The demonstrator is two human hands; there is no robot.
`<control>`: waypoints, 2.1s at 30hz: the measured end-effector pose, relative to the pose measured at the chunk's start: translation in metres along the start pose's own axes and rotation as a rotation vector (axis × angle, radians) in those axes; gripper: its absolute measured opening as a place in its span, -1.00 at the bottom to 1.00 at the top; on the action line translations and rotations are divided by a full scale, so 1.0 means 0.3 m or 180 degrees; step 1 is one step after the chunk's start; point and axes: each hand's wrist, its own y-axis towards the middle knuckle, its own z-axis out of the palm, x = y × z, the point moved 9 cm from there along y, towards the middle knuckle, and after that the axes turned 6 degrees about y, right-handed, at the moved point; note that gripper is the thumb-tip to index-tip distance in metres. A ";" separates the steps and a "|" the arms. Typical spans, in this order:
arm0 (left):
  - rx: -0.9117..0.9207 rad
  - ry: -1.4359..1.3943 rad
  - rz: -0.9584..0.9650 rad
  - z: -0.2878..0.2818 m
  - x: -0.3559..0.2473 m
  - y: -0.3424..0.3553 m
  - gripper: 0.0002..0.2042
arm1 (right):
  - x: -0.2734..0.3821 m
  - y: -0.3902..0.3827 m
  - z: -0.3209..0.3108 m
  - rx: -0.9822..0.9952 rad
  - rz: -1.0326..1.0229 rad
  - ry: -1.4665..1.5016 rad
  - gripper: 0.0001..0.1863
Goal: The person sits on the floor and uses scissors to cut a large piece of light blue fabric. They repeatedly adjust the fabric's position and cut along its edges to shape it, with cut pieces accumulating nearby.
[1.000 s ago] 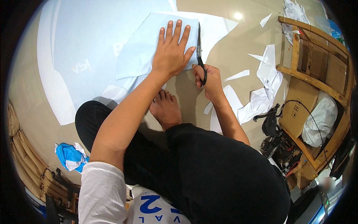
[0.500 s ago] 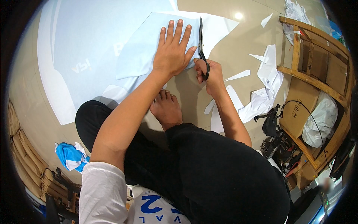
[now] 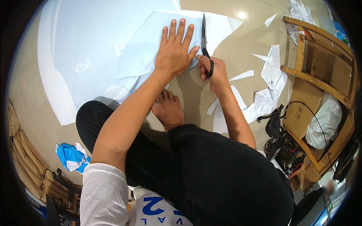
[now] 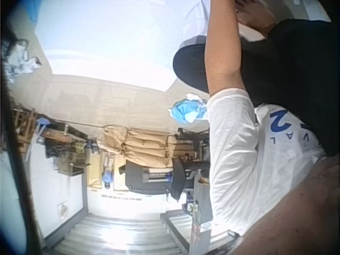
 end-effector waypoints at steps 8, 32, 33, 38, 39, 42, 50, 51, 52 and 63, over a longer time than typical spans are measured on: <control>0.0084 0.0022 -0.0003 0.005 0.000 0.000 -0.30 | 0.026 0.029 0.000 -0.0036 -0.0004 -0.0042 -0.63; 0.0041 0.0050 0.0011 0.005 -0.003 0.002 -0.32 | 0.064 0.084 -0.002 0.0035 -0.0013 -0.0109 -0.62; 0.0039 0.0043 0.0008 0.004 -0.004 0.002 -0.32 | 0.060 0.089 -0.008 0.0031 -0.0013 -0.0091 -0.62; 0.0113 0.0028 -0.0002 0.003 -0.003 0.003 -0.31 | 0.069 0.052 -0.103 -0.0326 -0.0194 -0.0257 -0.62; 0.0131 0.0039 0.0007 0.004 -0.003 0.003 -0.30 | 0.068 0.041 -0.146 -0.0414 -0.0236 -0.0350 -0.62; 0.0178 0.0063 0.0087 0.004 -0.015 0.002 -0.29 | 0.051 -0.001 -0.323 -0.0923 -0.0357 -0.0723 -0.60; 0.0999 -0.0080 0.1596 0.036 -0.199 -0.085 -0.21 | -0.090 -0.201 -0.706 -0.1893 -0.0350 -0.0487 -0.57; 0.1202 -0.0128 0.2083 0.044 -0.230 -0.106 -0.20 | -0.108 -0.214 -0.711 -0.1850 -0.0346 -0.0510 -0.57; 0.1409 -0.0175 0.2567 0.053 -0.249 -0.121 -0.19 | -0.128 -0.224 -0.716 -0.1802 -0.0340 -0.0532 -0.57; 0.0970 -0.0805 0.1977 -0.018 -0.211 -0.006 -0.32 | -0.262 -0.411 -0.641 -0.1718 -0.0286 -0.0382 -0.57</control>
